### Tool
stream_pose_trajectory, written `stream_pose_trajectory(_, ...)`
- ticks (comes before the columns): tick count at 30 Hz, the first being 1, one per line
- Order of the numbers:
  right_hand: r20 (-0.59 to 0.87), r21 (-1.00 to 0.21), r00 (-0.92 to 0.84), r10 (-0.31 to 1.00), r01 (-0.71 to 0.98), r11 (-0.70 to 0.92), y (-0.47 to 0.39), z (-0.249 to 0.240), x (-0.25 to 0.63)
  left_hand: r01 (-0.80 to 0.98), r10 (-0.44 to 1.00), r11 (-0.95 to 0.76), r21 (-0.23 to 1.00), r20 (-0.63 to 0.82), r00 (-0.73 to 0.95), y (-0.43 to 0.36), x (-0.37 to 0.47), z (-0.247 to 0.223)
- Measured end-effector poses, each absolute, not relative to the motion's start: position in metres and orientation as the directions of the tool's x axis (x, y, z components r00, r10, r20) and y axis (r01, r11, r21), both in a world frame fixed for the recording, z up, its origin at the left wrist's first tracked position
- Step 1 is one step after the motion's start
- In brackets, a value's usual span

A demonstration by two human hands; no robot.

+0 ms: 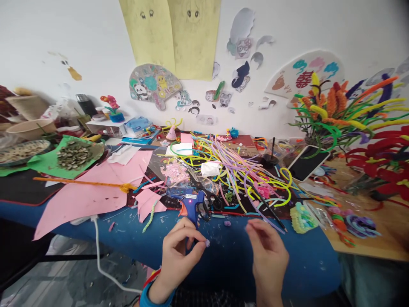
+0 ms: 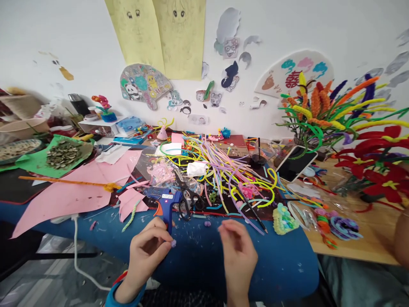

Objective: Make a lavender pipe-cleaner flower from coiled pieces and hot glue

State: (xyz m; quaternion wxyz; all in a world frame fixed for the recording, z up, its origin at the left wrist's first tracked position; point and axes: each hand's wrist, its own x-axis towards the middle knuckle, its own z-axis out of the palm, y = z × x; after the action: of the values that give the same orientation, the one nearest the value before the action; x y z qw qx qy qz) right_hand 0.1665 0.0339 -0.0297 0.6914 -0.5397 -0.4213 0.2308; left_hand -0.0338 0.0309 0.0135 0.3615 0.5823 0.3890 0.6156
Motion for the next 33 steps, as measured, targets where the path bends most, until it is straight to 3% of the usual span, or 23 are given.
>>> stream_pose_trajectory(2, 0.324, -0.912, 0.432, 0.842, -0.095, 0.4, 0.024, -0.019, 0.14, 0.003, 0.897, -0.439, 0.898, 0.438, -0.059, 0.03, -0.033, 0.014)
stream_pose_trajectory(5, 0.297, -0.854, 0.246, 0.923, -0.365, 0.372, 0.018, -0.006, 0.11, -0.006, 0.89, -0.455, 0.891, 0.454, -0.031, 0.029, -0.033, 0.015)
stream_pose_trajectory(10, 0.185, -0.783, 0.178, 0.966, -0.568, 0.254, 0.021, 0.002, 0.095, 0.013, 0.878, -0.477, 0.879, 0.478, -0.017, 0.027, -0.035, 0.018)
stream_pose_trajectory(27, 0.459, -0.793, 0.269, 0.847, -0.307, 0.527, 0.014, 0.006, 0.095, 0.074, 0.839, -0.54, 0.838, 0.543, -0.028, 0.024, -0.032, 0.017)
stream_pose_trajectory(33, 0.493, -0.799, 0.294, 0.819, -0.219, 0.56, 0.009, 0.007, 0.096, 0.081, 0.843, -0.531, 0.843, 0.536, -0.046, 0.024, -0.032, 0.015)
